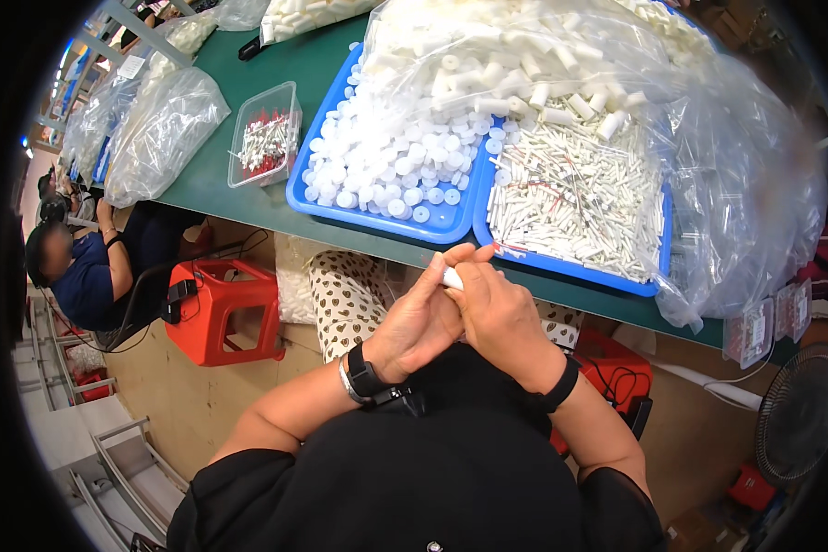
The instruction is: The person repeatedly picks small white plastic caps and thin white sticks from blue trays and inserts the sticks into the caps. The person handles the items one at a time, placing the assembled units back into the tray. The workspace includes multiple trays of components and plastic bags on a green table.
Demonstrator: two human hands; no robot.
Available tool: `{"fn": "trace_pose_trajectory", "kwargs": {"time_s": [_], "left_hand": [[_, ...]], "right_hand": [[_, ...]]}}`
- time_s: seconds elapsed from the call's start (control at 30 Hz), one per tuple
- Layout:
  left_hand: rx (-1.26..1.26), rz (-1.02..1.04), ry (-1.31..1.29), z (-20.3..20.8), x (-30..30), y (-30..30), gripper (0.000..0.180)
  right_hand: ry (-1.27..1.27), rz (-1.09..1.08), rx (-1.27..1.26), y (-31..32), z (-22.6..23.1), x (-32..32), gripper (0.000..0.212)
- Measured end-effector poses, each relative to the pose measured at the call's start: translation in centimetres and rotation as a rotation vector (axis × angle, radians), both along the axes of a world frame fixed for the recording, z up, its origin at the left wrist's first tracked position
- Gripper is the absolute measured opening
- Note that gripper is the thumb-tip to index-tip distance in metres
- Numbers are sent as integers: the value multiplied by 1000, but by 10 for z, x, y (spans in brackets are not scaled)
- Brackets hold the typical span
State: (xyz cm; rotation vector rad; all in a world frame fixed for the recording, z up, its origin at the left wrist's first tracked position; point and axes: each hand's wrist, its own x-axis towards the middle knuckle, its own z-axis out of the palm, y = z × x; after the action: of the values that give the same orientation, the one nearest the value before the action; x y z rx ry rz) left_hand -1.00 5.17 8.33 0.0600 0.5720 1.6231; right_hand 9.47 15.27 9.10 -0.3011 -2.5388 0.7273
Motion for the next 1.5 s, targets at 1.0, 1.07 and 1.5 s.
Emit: {"fn": "trace_pose_trajectory", "kwargs": {"time_s": [1.0, 1.07, 1.5], "left_hand": [[-219, -137, 193, -24, 8, -29, 59], [-268, -162, 33, -44, 15, -35, 59], [-447, -108, 131, -63, -22, -43, 30]], "right_hand": [[-217, 52, -871, -25, -33, 9, 32], [-350, 34, -528, -29, -40, 10, 29], [-475, 31, -104, 4, -60, 24, 29]]}}
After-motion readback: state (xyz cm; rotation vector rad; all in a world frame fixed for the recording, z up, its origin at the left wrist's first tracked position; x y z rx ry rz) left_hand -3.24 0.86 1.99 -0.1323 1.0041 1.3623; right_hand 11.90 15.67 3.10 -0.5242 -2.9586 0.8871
